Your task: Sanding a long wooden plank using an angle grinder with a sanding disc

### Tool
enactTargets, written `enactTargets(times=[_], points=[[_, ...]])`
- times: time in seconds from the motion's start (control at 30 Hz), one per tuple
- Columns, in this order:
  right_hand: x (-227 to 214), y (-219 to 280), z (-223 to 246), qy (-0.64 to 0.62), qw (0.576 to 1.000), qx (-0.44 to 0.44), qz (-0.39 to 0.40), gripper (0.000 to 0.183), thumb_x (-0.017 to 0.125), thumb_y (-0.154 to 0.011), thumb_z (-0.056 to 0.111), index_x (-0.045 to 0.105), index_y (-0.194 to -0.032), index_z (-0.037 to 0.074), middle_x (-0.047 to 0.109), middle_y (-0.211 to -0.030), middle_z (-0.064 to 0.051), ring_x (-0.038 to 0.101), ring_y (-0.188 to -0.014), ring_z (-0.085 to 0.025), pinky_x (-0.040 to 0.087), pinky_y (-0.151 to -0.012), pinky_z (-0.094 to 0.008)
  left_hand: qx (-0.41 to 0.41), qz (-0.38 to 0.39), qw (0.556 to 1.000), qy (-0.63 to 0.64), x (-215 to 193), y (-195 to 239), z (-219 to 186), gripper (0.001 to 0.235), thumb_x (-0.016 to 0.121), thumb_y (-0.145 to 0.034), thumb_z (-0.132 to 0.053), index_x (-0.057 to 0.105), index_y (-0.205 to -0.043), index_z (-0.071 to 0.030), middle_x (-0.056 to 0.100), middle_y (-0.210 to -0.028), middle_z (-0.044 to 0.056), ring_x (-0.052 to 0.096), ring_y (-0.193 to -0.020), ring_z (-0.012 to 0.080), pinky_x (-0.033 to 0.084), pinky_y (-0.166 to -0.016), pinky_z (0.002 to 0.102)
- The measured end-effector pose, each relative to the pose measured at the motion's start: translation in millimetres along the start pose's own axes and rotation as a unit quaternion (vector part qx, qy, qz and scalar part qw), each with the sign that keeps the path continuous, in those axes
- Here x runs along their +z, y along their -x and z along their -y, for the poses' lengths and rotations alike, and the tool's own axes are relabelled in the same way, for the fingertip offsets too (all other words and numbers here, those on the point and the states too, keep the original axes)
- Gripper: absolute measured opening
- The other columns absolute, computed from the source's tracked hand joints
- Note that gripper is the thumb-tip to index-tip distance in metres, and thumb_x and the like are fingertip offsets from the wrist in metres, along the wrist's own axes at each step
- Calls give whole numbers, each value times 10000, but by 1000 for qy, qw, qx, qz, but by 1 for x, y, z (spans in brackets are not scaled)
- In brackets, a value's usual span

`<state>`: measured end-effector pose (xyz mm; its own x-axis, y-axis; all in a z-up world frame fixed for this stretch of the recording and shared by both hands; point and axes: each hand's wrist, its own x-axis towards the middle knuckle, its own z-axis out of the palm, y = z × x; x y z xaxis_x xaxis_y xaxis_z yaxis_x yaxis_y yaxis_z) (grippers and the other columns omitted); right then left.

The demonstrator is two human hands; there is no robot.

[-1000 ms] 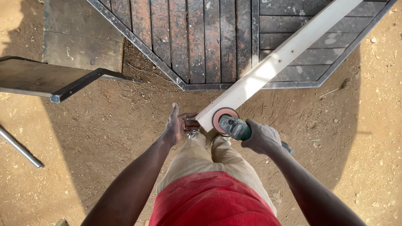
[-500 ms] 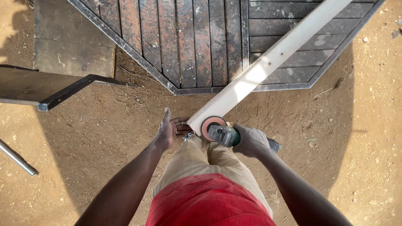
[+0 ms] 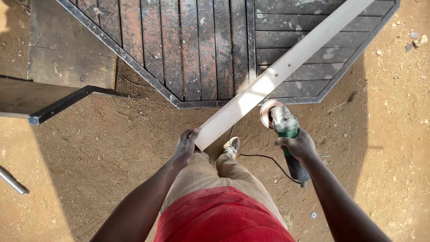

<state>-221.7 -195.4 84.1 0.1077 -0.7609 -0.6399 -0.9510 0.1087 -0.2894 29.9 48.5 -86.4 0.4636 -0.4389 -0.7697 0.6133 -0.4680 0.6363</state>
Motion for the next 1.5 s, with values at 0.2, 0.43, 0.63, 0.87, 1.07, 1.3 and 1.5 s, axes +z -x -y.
enactTargets(times=[0.2,0.43,0.63,0.87,1.07,1.3,1.5], points=[[21,34,14,-105,993,23,39,464,921,-546,315,695,-888,98,698,-667,-109,698,-715,-290,491,-743,-385,-164,12,977,134,-5,-10,-17,623,685,-908,-591,576,-1007,15,657,-757,309,682,-506,419,628,-452,541],[-13,41,56,42,997,-17,57,644,923,-616,427,675,-1106,91,737,-1054,-211,683,-1122,-398,490,-955,-490,-277,39,947,157,0,-30,15,590,581,-905,-574,659,-916,11,653,-700,230,680,-502,351,627,-515,570],[-37,-23,82,140,985,-101,30,716,905,-674,450,645,-1199,38,712,-1158,-253,639,-1204,-442,480,-999,-538,-203,-6,969,139,-10,-7,-7,527,598,-926,-532,717,-996,-23,719,-820,216,747,-644,350,656,-605,537],[-22,16,129,222,964,-126,73,718,891,-682,459,657,-1285,148,738,-1131,-211,705,-1110,-410,531,-965,-520,-171,64,974,131,-39,-20,-4,832,313,-933,-790,772,-1093,-115,758,-876,118,757,-770,284,645,-712,479],[51,85,143,350,895,-209,179,676,768,-667,480,597,-1287,271,747,-1065,-142,722,-1072,-391,554,-898,-509,-176,110,969,135,-48,-26,-6,1037,124,-910,-864,766,-1053,-63,743,-822,123,735,-738,288,617,-739,447],[24,49,128,355,916,-154,106,721,798,-649,565,622,-1286,278,755,-1081,-149,735,-1062,-375,555,-895,-477,-178,143,965,126,-55,-29,-1,1080,97,-888,-892,741,-1170,-72,775,-944,129,751,-879,318,546,-807,464],[19,23,109,370,923,-92,43,820,822,-569,739,628,-1191,241,765,-1107,-164,721,-1127,-356,545,-938,-491,-165,170,964,120,-60,-23,-4,1086,70,-881,-898,705,-1255,-101,773,-1046,98,731,-976,289,479,-847,440]])
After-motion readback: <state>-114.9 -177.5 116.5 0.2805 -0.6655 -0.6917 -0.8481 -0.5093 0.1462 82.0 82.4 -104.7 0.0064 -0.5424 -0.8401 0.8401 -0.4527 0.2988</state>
